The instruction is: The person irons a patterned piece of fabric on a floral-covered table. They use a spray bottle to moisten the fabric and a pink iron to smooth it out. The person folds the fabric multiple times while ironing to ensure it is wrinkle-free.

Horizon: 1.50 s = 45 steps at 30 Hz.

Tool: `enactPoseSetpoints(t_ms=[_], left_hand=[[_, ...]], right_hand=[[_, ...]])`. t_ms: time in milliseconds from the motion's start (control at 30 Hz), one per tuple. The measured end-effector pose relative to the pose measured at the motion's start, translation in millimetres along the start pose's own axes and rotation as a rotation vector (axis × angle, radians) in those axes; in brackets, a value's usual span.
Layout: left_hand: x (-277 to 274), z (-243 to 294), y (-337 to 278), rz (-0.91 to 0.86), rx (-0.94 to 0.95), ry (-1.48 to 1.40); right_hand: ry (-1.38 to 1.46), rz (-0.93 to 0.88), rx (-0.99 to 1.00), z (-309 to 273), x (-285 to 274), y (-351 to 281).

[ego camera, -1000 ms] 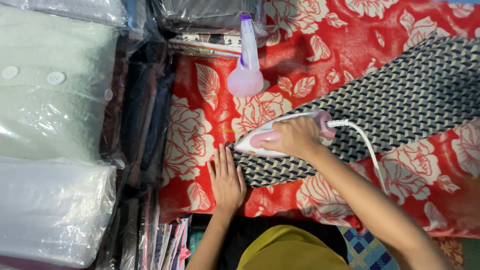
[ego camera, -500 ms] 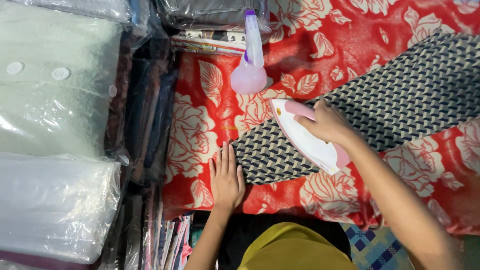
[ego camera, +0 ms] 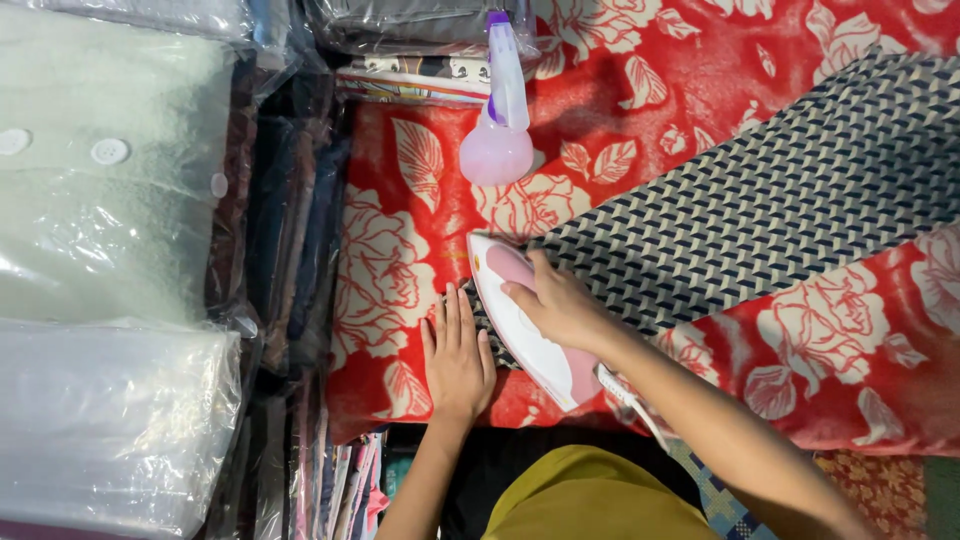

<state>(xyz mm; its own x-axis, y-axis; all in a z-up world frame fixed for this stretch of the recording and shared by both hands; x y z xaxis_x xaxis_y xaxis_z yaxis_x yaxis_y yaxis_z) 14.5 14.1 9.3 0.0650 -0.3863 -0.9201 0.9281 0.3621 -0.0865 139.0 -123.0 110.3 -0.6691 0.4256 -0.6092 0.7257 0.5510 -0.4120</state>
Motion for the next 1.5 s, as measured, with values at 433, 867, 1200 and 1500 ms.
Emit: enactPoseSetpoints(t_ms=[433,867,1200,1500], left_hand=[[-3,1,2,-0.011,0.019,-0.014],[18,35,7,0.179,-0.118,-0.112],[38,161,32,-0.062,0.137,-0.049],[54,162,33,-0.084,0.128,0.102]], right_hand=[[-0.062,0.080,-0.072,-36,-6,-17],[-0.165,0.209,-0.239,-2,-26,-17],[-0.409,0.307,0.247,112,-186,-80],[-0.282,0.434,0.407,145,-198,-68]])
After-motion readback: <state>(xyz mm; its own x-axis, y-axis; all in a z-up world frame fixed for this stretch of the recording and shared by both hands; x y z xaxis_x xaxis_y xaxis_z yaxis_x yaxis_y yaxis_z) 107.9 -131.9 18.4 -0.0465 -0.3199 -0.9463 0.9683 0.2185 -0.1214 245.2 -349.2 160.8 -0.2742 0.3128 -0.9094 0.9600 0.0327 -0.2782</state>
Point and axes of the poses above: each hand's wrist, its own y-axis towards the middle knuckle, its own x-axis out of the palm, z = x × y, the point moved 2 cm from there along y, towards the middle knuckle, and after that the axes turned 14 degrees about -x, right-handed, at the moved point
